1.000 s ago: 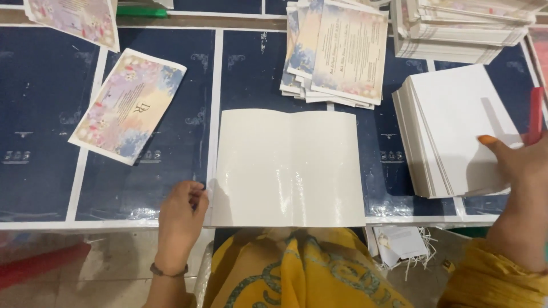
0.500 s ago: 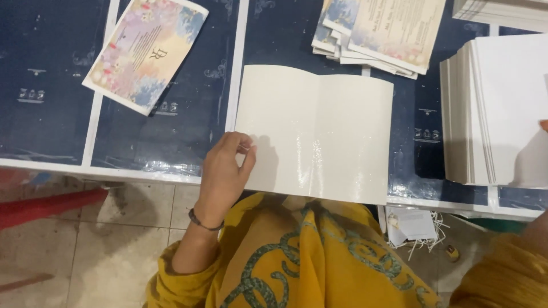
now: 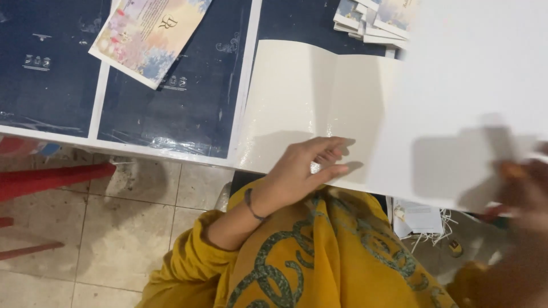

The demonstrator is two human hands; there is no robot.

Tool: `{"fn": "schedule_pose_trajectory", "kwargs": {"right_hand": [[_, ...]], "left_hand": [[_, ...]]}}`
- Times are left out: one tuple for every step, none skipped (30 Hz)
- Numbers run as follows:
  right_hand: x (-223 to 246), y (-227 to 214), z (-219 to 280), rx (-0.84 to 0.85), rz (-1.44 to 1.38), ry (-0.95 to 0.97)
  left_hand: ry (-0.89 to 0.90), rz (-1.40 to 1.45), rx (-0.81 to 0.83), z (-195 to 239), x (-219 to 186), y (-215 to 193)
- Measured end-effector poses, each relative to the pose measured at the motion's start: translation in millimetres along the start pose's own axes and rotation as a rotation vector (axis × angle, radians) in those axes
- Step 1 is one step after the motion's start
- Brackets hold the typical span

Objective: Folding printed invitation sheets and stacking them neatly on a table.

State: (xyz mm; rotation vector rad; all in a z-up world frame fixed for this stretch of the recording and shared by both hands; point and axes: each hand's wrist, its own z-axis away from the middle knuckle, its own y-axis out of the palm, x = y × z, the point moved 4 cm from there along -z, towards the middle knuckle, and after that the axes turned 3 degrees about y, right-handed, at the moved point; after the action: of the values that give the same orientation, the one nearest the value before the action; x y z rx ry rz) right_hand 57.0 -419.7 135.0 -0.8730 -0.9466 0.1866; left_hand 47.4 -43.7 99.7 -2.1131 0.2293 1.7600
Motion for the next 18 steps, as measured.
{"fn": "schedule_pose_trajectory", "kwargs": {"right_hand": [[8, 17, 19, 0.000, 0.002, -0.008], [17, 33, 40, 0.000, 0.004, -0.015], [27, 47, 64, 0.002, 0.007, -0.023], [22, 52, 65, 0.005, 0.008, -0.023], [23, 60, 65, 0.053, 0.001, -0.125], [23, 68, 66, 0.102, -0.007, -0.227], [17, 72, 63, 0.106, -0.006, -0.230], [14, 77, 61, 0.157, -0.063, -0.310], [11, 82, 58, 0.205, -0.121, -0.389], [13, 87, 58, 0.204, -0.121, -0.391], [13, 90, 57, 0.192, -0.131, -0.355], [12, 93, 56, 0.180, -0.142, -0.318], [13, 95, 56, 0.181, -0.141, -0.318], [14, 96, 55, 0.183, -0.119, -0.317], [15, 98, 54, 0.184, -0.099, -0.315], [16, 98, 54, 0.186, -0.099, -0.315], [15, 99, 54, 0.186, -0.095, -0.297], [15, 99, 53, 0.186, -0.091, -0.279]], "left_hand": [[0.000, 0.000, 0.000, -1, 9, 5], [-0.054, -0.045, 0.023, -2, 19, 10], [-0.110, -0.091, 0.045, -1, 30, 14], [-0.112, -0.091, 0.044, 0, 38, 16], [-0.104, -0.205, 0.007, 0, 46, 15], [-0.096, -0.320, -0.029, 0, 54, 14], [-0.098, -0.321, -0.033, 1, 54, 13], [-0.110, -0.438, -0.002, 2, 55, 12], [-0.118, -0.554, 0.031, 1, 56, 12], [-0.117, -0.555, 0.029, 1, 63, 13], [-0.105, -0.608, 0.024, 2, 68, 15], [-0.092, -0.662, 0.020, 3, 74, 16], [-0.094, -0.661, 0.019, 4, 78, 17], [-0.080, -0.677, -0.002, 4, 81, 18], [-0.066, -0.694, -0.022, 5, 85, 18], [-0.068, -0.694, -0.022, 5, 83, 17], [-0.072, -0.692, -0.023, 5, 82, 17], [-0.077, -0.689, -0.024, 5, 81, 16]]}}
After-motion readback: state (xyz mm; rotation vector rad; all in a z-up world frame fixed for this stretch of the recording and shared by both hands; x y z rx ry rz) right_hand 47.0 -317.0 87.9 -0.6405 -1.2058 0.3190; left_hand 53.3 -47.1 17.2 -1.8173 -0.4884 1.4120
